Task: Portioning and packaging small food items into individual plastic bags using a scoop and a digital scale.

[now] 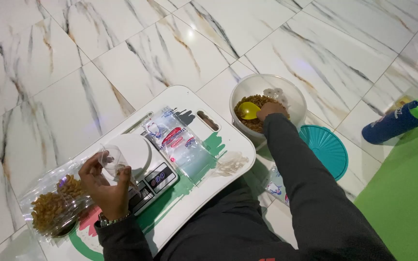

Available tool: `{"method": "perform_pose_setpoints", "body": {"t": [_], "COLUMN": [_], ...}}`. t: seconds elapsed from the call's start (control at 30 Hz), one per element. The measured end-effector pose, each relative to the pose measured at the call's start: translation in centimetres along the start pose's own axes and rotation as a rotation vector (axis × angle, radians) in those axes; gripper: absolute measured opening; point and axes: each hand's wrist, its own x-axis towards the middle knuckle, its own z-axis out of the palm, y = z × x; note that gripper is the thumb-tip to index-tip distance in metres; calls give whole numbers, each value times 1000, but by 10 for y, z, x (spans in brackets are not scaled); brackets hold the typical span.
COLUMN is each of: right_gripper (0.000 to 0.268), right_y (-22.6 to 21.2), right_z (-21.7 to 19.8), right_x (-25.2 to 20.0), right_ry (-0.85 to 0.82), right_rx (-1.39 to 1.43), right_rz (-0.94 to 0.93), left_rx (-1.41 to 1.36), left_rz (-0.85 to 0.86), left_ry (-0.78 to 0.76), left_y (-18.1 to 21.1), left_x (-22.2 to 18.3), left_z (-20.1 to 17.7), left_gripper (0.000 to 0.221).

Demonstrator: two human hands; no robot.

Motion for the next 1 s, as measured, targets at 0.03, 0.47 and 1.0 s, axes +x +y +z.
{"method": "perform_pose_setpoints", "body": {"t": [0.03,0.47,1.0], "right_gripper": [53,56,60], "right_y": [0,33,-60], "right_z": [-3,5,-174], "right_x": [-5,45,-155], "right_ry": [0,-11,118], "right_rx": [-1,96,-274], "right_rz": [0,-272,-518], "left_rx": [0,-67,-48], "left_rz": [-1,-6,-16], "left_ry": [1,101,138], "left_y": [-1,-45,-43], "left_x": [-1,-7,-7], "left_z": [0,-1,9], "left_gripper": [58,78,75]}}
